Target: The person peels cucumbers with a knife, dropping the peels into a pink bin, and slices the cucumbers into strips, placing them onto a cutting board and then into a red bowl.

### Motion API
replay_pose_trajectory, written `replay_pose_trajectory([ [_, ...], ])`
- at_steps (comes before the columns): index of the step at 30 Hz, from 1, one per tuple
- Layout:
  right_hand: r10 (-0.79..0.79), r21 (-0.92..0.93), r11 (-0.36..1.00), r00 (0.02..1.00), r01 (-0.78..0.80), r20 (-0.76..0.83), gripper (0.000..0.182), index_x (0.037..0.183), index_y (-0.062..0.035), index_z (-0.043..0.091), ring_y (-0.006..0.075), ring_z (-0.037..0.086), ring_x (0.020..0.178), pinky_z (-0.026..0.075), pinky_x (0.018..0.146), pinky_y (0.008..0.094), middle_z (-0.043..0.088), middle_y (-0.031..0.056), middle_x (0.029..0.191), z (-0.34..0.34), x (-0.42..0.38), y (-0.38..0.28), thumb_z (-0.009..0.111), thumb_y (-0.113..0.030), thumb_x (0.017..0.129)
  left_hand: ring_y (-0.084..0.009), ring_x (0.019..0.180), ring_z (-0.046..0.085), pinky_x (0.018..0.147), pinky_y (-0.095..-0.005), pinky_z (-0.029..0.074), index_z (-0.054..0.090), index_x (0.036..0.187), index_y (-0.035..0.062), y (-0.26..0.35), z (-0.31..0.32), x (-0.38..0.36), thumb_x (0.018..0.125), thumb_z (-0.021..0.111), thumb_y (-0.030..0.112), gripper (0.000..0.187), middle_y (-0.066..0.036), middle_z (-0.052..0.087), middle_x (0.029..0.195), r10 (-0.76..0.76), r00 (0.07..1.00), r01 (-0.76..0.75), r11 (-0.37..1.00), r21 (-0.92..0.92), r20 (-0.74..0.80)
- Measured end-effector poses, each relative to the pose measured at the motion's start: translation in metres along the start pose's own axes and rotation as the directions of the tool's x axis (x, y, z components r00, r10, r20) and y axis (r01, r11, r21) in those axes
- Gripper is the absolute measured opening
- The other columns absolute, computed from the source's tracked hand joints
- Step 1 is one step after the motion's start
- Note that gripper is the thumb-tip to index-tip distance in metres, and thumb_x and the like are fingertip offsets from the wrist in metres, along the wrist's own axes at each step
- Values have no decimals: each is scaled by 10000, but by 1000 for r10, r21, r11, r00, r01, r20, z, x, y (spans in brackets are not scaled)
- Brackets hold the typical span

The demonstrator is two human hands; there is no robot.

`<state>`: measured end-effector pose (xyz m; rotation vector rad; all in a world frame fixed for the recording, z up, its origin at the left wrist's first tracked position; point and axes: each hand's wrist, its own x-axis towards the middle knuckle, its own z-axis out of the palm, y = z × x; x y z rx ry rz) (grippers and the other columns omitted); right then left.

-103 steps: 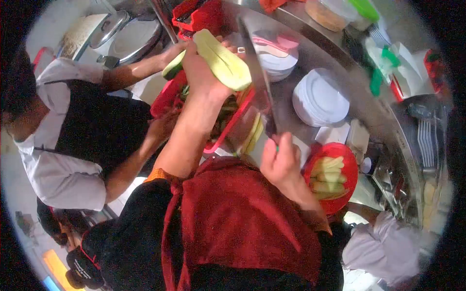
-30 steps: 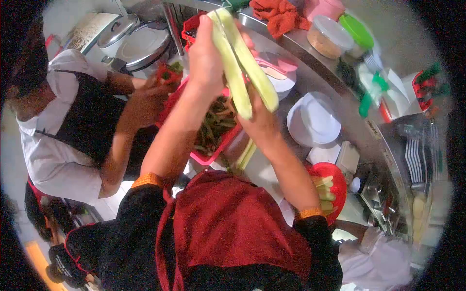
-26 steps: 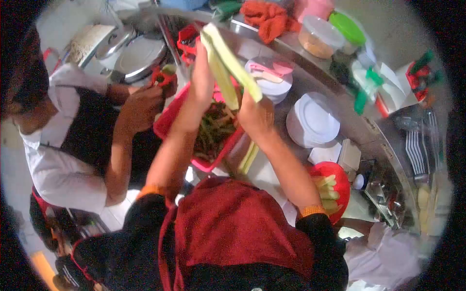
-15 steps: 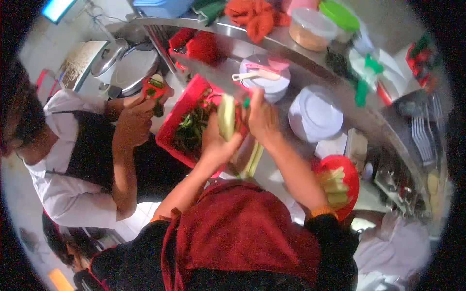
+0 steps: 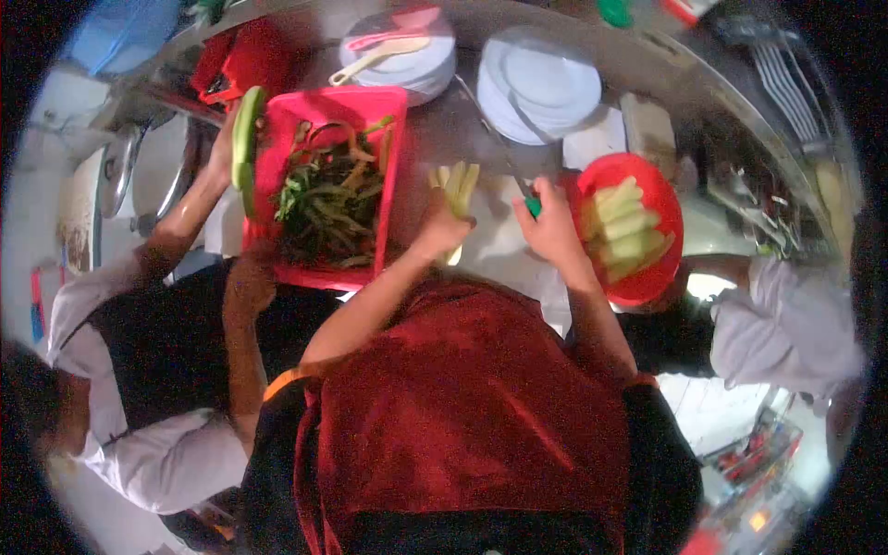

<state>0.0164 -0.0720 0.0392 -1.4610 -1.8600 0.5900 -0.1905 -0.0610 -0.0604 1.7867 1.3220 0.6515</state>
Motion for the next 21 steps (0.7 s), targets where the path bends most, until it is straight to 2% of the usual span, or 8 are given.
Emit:
replay_pose_trajectory([
  [2,160,8,987,986,-161,40,265,950,-18,478,385,587,704,451,618,431,567,204,765,-25,-30,13,643,-209,869,-373,1406,209,1162,-387,161,195,1481,45,21,16,6,690,736,196,971,-215,237,1518,-271,962,271,963,-6,-38],
  [6,310,-4,951,951,-310,-5,265,911,-4,480,305,530,644,429,601,394,517,178,720,-59,-88,22,632,-221,890,-410,1359,271,1147,-420,196,194,1487,71,-6,43,8,715,691,185,924,-198,258,1509,65,993,-68,997,32,94],
  [9,302,27,953,950,-301,-84,239,893,-11,489,247,503,594,415,571,372,503,157,671,-83,-127,19,643,-193,882,-457,1177,451,1048,-441,345,199,1391,-146,-30,64,4,742,635,117,825,-336,381,1323,17,994,-47,959,278,110],
  [11,495,44,869,866,-493,-71,222,879,-14,487,210,474,583,402,559,362,493,146,651,-104,-145,8,641,-175,880,-483,1198,421,1058,-457,321,185,1417,-116,-1,52,1,779,640,191,841,-341,386,1312,-223,959,80,808,584,177],
  [12,562,87,827,820,-555,-114,213,852,-10,489,178,438,577,386,546,349,468,123,635,-105,-163,16,635,-163,878,-483,1198,421,1058,-457,321,185,1417,-116,12,47,-2,779,640,191,841,-341,386,1312,-214,957,59,806,589,197],
  [14,608,76,793,777,-604,-162,213,864,-13,497,210,454,555,400,543,354,482,142,624,-120,-186,18,643,-167,875,-477,1218,410,1068,-491,288,226,1422,-76,39,41,-4,786,659,264,842,-324,413,1305,-27,988,-120,479,870,151],
  [17,615,26,777,749,-629,-247,209,874,-19,496,198,422,543,395,532,342,469,133,610,-135,-220,28,639,-172,880,-431,1208,437,1082,-533,241,377,1310,-74,97,58,15,781,653,351,733,-284,462,1295,53,991,-121,748,653,123],
  [21,652,192,751,665,-632,-365,121,913,-8,563,118,443,664,408,610,296,499,48,692,-145,-248,31,591,-124,894,-411,1140,514,1018,-466,384,505,1221,-35,188,123,58,804,640,288,544,-271,556,1189,318,873,-415,882,222,371],
])
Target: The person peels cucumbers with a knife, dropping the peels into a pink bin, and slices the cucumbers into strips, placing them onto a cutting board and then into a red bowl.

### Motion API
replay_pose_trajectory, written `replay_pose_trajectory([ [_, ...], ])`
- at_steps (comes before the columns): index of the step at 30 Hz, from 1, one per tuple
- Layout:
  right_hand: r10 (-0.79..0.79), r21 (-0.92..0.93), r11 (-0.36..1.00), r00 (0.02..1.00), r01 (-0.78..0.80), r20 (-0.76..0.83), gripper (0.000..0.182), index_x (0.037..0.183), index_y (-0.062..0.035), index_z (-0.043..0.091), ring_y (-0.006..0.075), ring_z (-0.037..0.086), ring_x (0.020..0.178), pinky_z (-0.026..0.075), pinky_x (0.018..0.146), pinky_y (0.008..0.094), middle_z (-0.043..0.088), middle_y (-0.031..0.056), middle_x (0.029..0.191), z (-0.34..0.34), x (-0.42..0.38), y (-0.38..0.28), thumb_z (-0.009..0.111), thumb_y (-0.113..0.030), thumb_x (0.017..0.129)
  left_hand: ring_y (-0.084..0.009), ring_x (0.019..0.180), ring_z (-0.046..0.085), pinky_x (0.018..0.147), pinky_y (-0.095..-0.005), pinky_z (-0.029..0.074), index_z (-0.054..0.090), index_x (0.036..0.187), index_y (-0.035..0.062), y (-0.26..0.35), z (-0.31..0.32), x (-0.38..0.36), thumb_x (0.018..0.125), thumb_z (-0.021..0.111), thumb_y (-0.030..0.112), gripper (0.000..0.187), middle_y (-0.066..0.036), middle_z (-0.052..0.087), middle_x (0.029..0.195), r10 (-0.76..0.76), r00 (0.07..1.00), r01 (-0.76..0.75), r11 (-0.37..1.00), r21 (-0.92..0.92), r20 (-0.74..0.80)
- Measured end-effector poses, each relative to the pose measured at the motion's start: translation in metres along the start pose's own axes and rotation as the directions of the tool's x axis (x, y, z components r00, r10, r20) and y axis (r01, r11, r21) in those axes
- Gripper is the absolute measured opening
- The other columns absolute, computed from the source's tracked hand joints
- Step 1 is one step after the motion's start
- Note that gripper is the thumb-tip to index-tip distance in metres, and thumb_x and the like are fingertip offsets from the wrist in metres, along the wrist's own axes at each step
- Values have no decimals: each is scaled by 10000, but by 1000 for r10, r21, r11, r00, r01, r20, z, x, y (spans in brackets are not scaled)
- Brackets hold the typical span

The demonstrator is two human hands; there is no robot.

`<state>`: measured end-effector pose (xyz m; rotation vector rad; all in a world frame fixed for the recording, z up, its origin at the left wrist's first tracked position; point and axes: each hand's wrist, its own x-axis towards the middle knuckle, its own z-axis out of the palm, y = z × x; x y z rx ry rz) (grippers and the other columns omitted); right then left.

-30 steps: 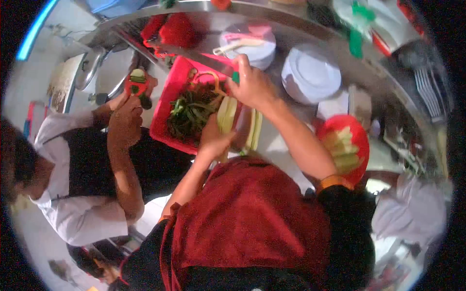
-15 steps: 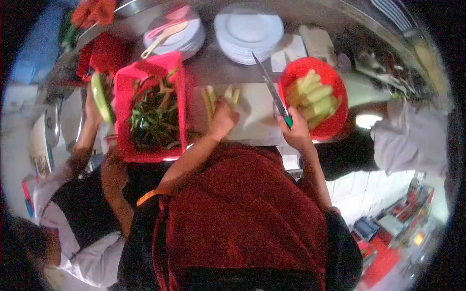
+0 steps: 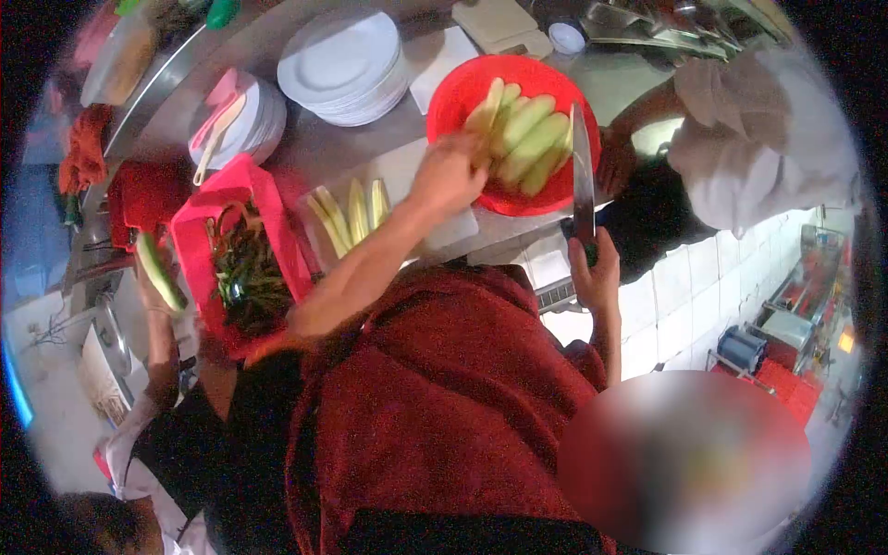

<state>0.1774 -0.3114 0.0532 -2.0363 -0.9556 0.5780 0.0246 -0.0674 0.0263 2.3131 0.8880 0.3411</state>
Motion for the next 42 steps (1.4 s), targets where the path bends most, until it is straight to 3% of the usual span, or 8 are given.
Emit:
replay_pose_trajectory([
  [9,-10,-37,999,999,8,-47,157,902,7,526,216,482,631,420,598,345,523,140,708,-39,-23,32,586,-139,902,-345,1117,543,921,-453,452,552,1125,24,41,64,99,827,535,224,359,-233,573,1120,389,921,-385,914,127,-8],
  [14,193,228,954,981,-195,30,141,1021,13,556,108,505,736,439,654,275,580,54,839,-38,-35,68,544,-101,938,-371,1128,536,907,-473,465,525,1151,57,8,140,129,840,501,190,339,-232,560,1157,-143,981,136,989,-57,-131],
  [19,-18,22,1000,1000,17,26,125,1021,5,548,97,484,710,420,630,255,555,37,796,-38,-19,33,536,-86,937,-405,1172,497,929,-503,452,500,1156,39,-19,141,133,784,593,190,412,-242,523,1224,-202,978,189,964,-186,-49],
  [21,143,153,975,981,-163,134,117,998,-3,553,99,478,708,411,622,256,549,27,776,-35,-9,46,544,-99,933,-418,1200,461,942,-502,444,501,1203,30,-20,135,138,744,650,194,510,-246,476,1287,-107,972,89,992,94,211],
  [25,-40,12,999,987,39,159,124,979,-5,560,100,480,710,414,626,264,558,33,784,-31,16,37,558,-118,929,-387,1248,406,965,-479,430,517,1288,28,-17,133,129,729,672,188,602,-237,414,1349,-337,882,273,935,225,330],
  [37,-133,128,986,973,109,190,154,972,-14,557,84,480,644,406,565,245,552,-1,754,2,53,53,578,-162,936,-346,1169,461,969,-453,376,520,1206,-9,-10,120,83,795,605,201,470,-195,525,1227,-513,853,520,850,85,-94],
  [40,-4,291,955,975,-63,223,171,952,-16,558,69,475,581,390,505,240,541,0,727,6,44,22,592,-183,933,-329,954,608,812,-485,477,573,1121,-29,-22,59,59,748,637,201,443,-199,608,1118,217,973,-220,975,-37,-76],
  [42,-39,324,945,972,-39,230,166,946,-21,560,64,471,566,385,489,241,533,3,714,11,43,12,593,-183,932,-255,842,637,722,-421,521,571,1152,-47,-8,-50,22,713,689,195,515,-172,644,1035,-60,885,198,946,-256,461],
])
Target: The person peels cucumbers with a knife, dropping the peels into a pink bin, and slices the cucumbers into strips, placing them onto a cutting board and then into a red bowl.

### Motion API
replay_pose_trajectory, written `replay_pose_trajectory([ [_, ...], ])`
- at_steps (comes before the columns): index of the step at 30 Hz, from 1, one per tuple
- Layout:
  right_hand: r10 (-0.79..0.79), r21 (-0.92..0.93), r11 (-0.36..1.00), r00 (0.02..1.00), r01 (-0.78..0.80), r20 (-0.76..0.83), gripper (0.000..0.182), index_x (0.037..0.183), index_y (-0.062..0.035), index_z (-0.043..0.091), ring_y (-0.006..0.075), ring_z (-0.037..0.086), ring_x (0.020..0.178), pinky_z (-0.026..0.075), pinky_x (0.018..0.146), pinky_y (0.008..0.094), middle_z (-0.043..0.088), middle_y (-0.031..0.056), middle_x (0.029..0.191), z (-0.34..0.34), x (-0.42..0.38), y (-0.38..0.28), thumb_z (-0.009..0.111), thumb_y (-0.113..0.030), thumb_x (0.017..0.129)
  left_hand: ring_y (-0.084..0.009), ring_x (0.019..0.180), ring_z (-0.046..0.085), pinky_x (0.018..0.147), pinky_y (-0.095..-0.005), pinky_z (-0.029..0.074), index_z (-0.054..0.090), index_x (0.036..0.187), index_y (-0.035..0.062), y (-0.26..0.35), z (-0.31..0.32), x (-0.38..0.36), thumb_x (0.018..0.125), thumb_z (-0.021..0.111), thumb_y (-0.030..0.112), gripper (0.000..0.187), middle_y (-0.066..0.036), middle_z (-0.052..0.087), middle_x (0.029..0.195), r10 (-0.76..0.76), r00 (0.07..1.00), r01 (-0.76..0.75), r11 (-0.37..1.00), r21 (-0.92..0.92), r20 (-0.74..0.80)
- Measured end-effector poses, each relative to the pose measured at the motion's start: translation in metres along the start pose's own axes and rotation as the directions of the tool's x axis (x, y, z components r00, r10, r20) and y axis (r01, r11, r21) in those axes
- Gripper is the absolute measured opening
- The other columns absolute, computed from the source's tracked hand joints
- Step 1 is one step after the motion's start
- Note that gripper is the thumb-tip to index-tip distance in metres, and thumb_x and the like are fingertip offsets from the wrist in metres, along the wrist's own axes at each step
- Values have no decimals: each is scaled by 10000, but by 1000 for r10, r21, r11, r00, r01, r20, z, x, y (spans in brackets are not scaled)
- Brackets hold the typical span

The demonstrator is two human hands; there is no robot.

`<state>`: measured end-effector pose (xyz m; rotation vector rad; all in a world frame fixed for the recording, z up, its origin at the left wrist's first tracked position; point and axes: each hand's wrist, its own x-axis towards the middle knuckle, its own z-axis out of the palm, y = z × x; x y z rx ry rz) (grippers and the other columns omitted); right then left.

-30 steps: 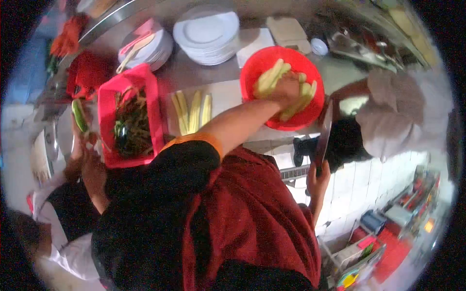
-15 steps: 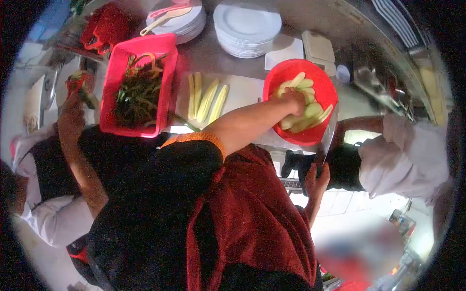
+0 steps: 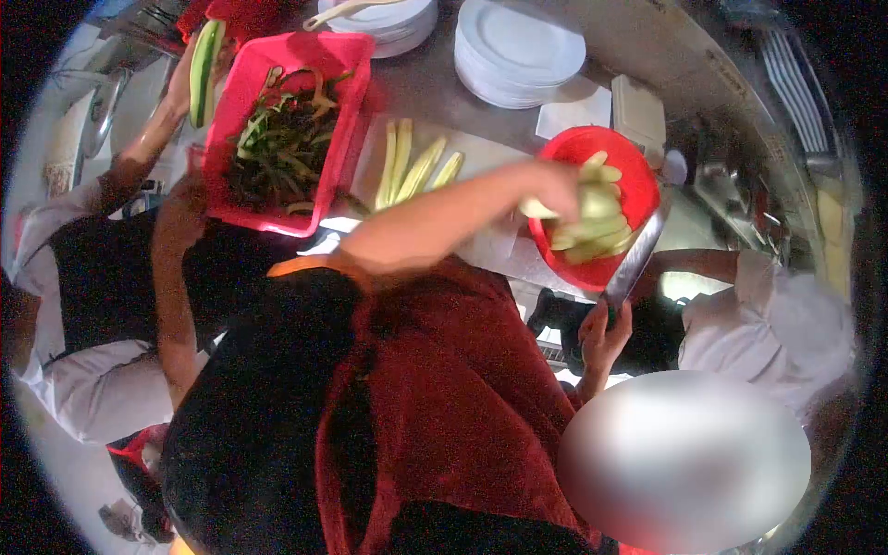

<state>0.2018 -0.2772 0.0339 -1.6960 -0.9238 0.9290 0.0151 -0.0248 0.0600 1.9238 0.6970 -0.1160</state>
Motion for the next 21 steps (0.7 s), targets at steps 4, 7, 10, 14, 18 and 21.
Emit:
replay_pose_trajectory([
  [4,-140,-167,975,989,147,57,160,926,-34,559,65,459,541,379,480,243,515,6,684,29,13,-23,600,-188,929,-183,868,640,777,-300,533,514,1259,-44,-79,-30,-102,724,700,106,587,-129,635,1048,1,989,-131,481,-867,-148],
  [7,-172,-154,967,967,202,191,181,936,-40,562,71,462,572,377,507,238,509,-3,686,58,26,-24,591,-219,934,-237,904,626,764,-426,566,497,1227,-35,-92,-42,-168,755,637,49,500,-140,607,1018,183,911,-402,195,-895,-369],
  [10,-115,-109,981,934,160,339,165,936,-36,560,99,462,594,399,548,260,512,0,678,106,37,-47,585,-198,923,-229,784,616,704,-368,554,510,1152,-38,-95,-47,-221,822,592,109,371,-117,588,834,-171,747,-600,244,-762,-642],
  [14,-185,-87,953,788,289,587,135,932,-34,544,203,544,587,436,561,337,549,76,667,169,43,-77,569,-166,918,-234,660,577,584,-370,490,522,1093,-14,-100,-55,-266,953,451,443,483,-100,567,754,-400,498,-754,238,-612,-769],
  [18,-697,42,608,509,792,505,131,899,-17,552,357,613,604,481,527,442,610,167,700,244,33,-110,612,-128,862,-239,735,589,695,-350,524,539,1050,19,-76,-86,-281,949,403,549,557,-100,570,800,-629,167,-933,147,-328,-759],
  [21,-841,218,464,349,859,413,147,847,16,541,358,571,509,457,480,446,573,176,626,291,26,-150,622,-105,852,-232,796,574,722,-363,517,510,1058,30,-45,-122,-303,954,467,481,464,-102,565,890,-468,83,-990,62,-127,-880],
])
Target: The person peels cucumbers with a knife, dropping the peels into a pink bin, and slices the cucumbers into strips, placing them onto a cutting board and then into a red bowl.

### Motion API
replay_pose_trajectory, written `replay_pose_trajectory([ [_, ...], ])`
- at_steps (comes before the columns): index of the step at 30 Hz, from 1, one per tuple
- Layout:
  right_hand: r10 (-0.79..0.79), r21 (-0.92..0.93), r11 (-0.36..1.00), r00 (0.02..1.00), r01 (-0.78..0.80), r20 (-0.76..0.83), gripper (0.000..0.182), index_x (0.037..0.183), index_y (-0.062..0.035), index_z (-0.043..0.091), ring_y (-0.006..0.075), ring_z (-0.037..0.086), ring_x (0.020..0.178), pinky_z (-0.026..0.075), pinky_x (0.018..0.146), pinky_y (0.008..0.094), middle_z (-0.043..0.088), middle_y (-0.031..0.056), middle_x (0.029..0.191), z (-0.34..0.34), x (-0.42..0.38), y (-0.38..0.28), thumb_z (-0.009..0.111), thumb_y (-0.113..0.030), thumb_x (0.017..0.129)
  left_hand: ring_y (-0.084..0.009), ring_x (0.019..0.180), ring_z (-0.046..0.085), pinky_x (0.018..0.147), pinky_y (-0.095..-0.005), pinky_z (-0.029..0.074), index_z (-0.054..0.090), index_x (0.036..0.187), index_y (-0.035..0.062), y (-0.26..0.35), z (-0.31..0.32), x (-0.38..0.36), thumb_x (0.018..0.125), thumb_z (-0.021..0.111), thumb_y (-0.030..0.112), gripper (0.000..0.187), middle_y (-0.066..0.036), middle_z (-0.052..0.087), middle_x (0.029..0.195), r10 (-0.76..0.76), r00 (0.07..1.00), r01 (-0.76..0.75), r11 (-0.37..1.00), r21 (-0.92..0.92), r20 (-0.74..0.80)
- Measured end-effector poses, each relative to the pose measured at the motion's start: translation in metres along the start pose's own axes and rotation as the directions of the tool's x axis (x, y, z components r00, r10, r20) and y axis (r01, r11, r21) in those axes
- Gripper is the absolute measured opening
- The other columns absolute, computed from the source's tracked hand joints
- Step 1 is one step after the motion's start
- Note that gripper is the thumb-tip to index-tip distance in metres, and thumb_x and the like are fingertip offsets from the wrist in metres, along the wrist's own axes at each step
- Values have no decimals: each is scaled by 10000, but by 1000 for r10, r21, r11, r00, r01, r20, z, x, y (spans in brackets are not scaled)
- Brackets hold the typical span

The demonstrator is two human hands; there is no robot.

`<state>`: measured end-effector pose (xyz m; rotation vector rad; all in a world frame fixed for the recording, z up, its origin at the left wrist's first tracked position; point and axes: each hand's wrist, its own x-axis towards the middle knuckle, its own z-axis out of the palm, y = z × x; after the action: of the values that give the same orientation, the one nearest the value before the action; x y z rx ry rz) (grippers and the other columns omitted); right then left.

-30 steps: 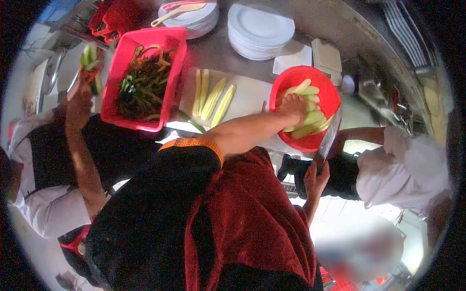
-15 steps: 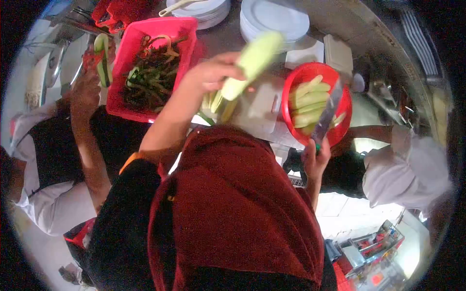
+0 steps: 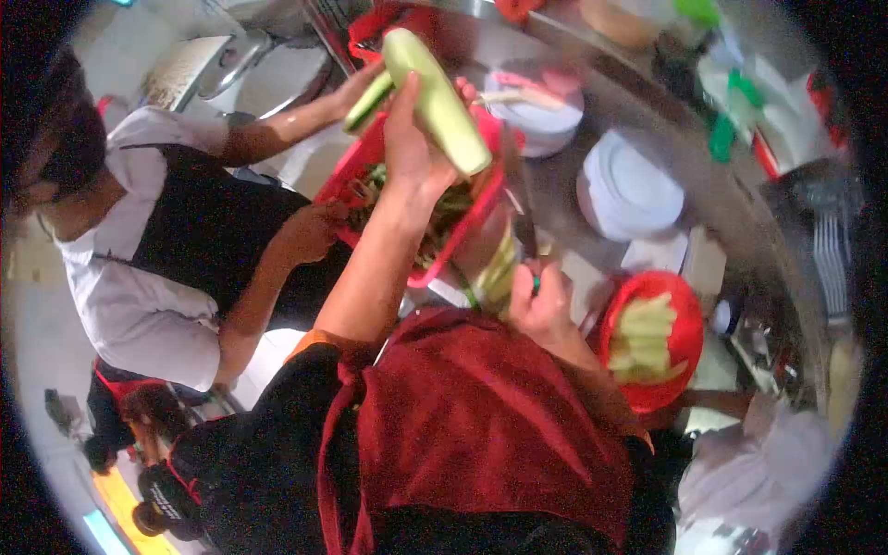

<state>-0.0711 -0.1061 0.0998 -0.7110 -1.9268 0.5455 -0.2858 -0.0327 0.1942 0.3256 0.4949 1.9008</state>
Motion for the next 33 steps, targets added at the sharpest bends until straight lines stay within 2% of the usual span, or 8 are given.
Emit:
replay_pose_trajectory([
  [3,-87,-14,996,996,87,-29,96,860,17,528,299,552,515,422,473,390,562,144,660,18,40,-10,563,-68,891,-223,779,563,712,-365,515,499,1055,42,36,24,17,952,473,490,460,-105,561,889,-83,996,81,990,113,20],
  [5,-104,-118,988,993,98,-50,95,868,15,529,322,556,522,421,474,403,564,159,666,27,65,-17,573,-66,887,-216,733,558,663,-345,508,512,1023,29,51,53,11,958,436,523,504,-103,557,834,83,991,-89,994,55,104],
  [9,-64,-101,993,997,60,-32,91,910,9,531,362,599,563,446,488,420,588,167,676,35,101,-23,583,-62,885,-215,715,547,622,-330,500,525,1012,29,70,62,18,967,357,560,559,-114,550,823,37,993,-40,999,28,115],
  [11,-148,-61,988,982,142,-117,119,830,-28,509,370,583,561,452,488,450,556,180,647,38,113,-25,600,-93,871,-215,708,541,613,-333,498,527,1012,30,72,67,21,968,334,571,577,-118,545,820,6,993,-8,1000,15,118],
  [14,-216,-94,974,969,206,-120,79,899,-11,530,362,590,560,455,494,432,581,166,677,35,120,-33,582,-66,878,-219,696,530,609,-340,498,530,995,34,70,76,23,969,334,566,567,-116,536,803,73,996,-73,997,19,47],
  [15,-247,-103,967,961,235,-125,85,928,8,535,371,597,552,454,495,431,597,165,679,35,121,-34,576,-54,885,-232,697,545,621,-355,498,517,1013,36,71,76,22,967,306,586,590,-121,541,812,10,997,-10,1000,-7,75],
  [23,-224,-132,968,971,212,-85,86,927,3,535,368,596,572,459,505,439,589,166,686,25,117,-37,573,-55,876,-245,711,534,629,-353,503,514,979,29,71,85,16,968,328,576,578,-146,530,804,-82,995,85,995,-50,64],
  [33,-188,-219,962,979,166,-83,95,909,6,511,399,583,578,457,515,473,563,172,667,29,104,-34,561,-67,874,-250,697,543,626,-372,505,498,1020,35,70,100,0,990,281,548,557,-145,536,802,78,996,-83,989,123,45],
])
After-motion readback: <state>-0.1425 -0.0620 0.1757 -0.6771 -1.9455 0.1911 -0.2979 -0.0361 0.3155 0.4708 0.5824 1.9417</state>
